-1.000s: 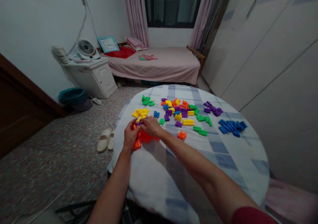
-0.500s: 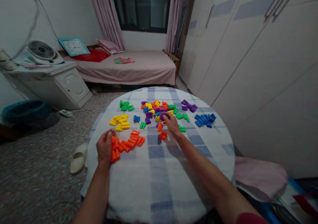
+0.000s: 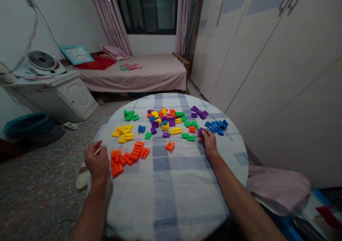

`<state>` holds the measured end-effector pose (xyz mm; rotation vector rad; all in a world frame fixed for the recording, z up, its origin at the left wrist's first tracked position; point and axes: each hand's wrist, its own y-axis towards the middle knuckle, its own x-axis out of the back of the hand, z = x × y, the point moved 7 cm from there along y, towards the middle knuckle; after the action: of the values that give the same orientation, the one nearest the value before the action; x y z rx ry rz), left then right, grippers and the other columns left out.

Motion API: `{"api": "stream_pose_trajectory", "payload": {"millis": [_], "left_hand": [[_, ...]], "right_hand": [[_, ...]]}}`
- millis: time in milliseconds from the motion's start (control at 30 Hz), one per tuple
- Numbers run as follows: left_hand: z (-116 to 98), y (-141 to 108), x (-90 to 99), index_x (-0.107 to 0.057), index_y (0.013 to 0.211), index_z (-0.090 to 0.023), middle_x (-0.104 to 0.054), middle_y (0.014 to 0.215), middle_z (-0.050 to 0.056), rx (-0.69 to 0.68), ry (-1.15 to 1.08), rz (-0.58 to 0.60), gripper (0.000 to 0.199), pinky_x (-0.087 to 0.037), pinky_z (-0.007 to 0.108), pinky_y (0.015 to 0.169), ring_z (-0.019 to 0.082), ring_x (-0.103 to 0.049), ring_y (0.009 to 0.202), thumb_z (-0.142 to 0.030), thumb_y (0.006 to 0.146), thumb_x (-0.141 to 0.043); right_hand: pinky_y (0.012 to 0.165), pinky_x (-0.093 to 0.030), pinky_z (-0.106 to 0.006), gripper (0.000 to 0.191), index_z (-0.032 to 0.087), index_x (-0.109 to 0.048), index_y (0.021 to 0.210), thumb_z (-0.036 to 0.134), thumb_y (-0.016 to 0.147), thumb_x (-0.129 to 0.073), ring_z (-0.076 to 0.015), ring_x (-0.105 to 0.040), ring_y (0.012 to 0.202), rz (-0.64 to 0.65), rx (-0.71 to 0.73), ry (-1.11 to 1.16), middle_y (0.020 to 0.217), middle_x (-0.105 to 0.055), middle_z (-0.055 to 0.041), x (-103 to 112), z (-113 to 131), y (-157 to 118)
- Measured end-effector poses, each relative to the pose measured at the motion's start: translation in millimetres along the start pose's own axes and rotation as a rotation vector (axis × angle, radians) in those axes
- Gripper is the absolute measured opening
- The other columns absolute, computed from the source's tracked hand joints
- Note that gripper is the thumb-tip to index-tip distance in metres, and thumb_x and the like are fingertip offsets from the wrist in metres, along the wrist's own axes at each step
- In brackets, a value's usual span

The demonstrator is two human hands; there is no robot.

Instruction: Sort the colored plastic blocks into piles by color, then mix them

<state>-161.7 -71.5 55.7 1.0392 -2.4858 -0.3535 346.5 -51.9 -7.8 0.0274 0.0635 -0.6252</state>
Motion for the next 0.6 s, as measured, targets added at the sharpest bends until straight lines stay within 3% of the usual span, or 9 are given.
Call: {"api": "stream_pose_trajectory", "payload": {"millis": [33, 100, 167, 233, 333, 400, 600], "left_hand": [[-20.5, -8.1, -4.2, -0.063, 0.106, -0.015, -0.062, 0.104, 0.007, -0.068, 0.014, 0.009, 0.037, -0.050, 0.047, 0.090, 0.025, -0.059, 0.099, -0.036, 0.077, -0.053], [-57.7, -29.5, -30.8, -0.063, 0.105, -0.019, -0.063, 0.108, 0.008, -0.145, -0.066, 0.171, 0.033, -0.051, 0.045, 0.089, 0.024, -0.061, 0.100, -0.037, 0.081, -0.052], [-86.6, -56.6, -71.7, -0.063, 0.104, -0.022, -0.064, 0.108, 0.008, -0.188, -0.154, 0.412, 0.027, -0.053, 0.040, 0.085, 0.023, -0.062, 0.100, -0.034, 0.081, -0.053], [-101.3, -81.2, -110.5, -0.064, 0.099, -0.022, -0.064, 0.106, 0.008, -0.183, -0.223, 0.552, 0.025, -0.053, 0.037, 0.080, 0.022, -0.062, 0.098, -0.035, 0.081, -0.053], [-98.7, -107.4, -155.8, -0.065, 0.096, -0.019, -0.065, 0.101, 0.008, -0.136, -0.259, 0.624, 0.025, -0.051, 0.033, 0.075, 0.020, -0.062, 0.091, -0.033, 0.081, -0.051], [-89.4, -118.4, -172.8, -0.065, 0.098, -0.019, -0.066, 0.100, 0.008, -0.123, -0.259, 0.628, 0.026, -0.050, 0.032, 0.075, 0.019, -0.062, 0.090, -0.032, 0.084, -0.048], [-71.8, -129.4, -183.4, -0.067, 0.093, -0.020, -0.067, 0.088, 0.006, -0.212, -0.211, 0.685, 0.025, -0.048, 0.032, 0.077, 0.019, -0.062, 0.084, -0.032, 0.087, -0.046]], "right_hand": [[0.044, -0.044, -0.023, 0.047, 0.015, -0.063, 0.100, 0.049, 0.068, -0.061, -0.0149, -0.061, 0.058, -0.014, 0.018, -0.019, 0.070, -0.065, -0.0015, 2.6, 1.5, 2.4], [0.045, -0.044, -0.024, 0.051, 0.014, -0.062, 0.103, 0.051, 0.068, -0.061, -0.0143, -0.059, 0.054, -0.026, 0.075, -0.090, 0.067, -0.063, -0.0004, 6.6, 10.1, 10.3], [0.048, -0.045, -0.025, 0.049, 0.013, -0.063, 0.102, 0.049, 0.069, -0.061, -0.0128, -0.057, 0.052, -0.016, 0.145, -0.218, 0.070, -0.063, -0.0010, 8.6, 24.0, 23.1], [0.054, -0.046, -0.026, 0.043, 0.012, -0.064, 0.101, 0.044, 0.073, -0.058, -0.0116, -0.057, 0.053, 0.003, 0.214, -0.403, 0.078, -0.066, -0.0034, 8.2, 39.6, 40.5], [0.064, -0.047, -0.028, 0.034, 0.012, -0.066, 0.101, 0.033, 0.077, -0.053, -0.0126, -0.060, 0.059, -0.014, 0.286, -0.678, 0.083, -0.068, -0.0055, 6.8, 60.2, 71.1], [0.070, -0.047, -0.029, 0.030, 0.012, -0.067, 0.098, 0.028, 0.077, -0.054, -0.0141, -0.061, 0.066, -0.023, 0.316, -0.769, 0.083, -0.069, -0.0060, 4.3, 69.7, 91.1], [0.079, -0.045, -0.031, 0.026, 0.014, -0.070, 0.097, 0.018, 0.075, -0.056, -0.0176, -0.062, 0.079, 0.041, 0.380, -0.844, 0.087, -0.071, -0.0068, -10.8, 79.0, 126.6]]}}
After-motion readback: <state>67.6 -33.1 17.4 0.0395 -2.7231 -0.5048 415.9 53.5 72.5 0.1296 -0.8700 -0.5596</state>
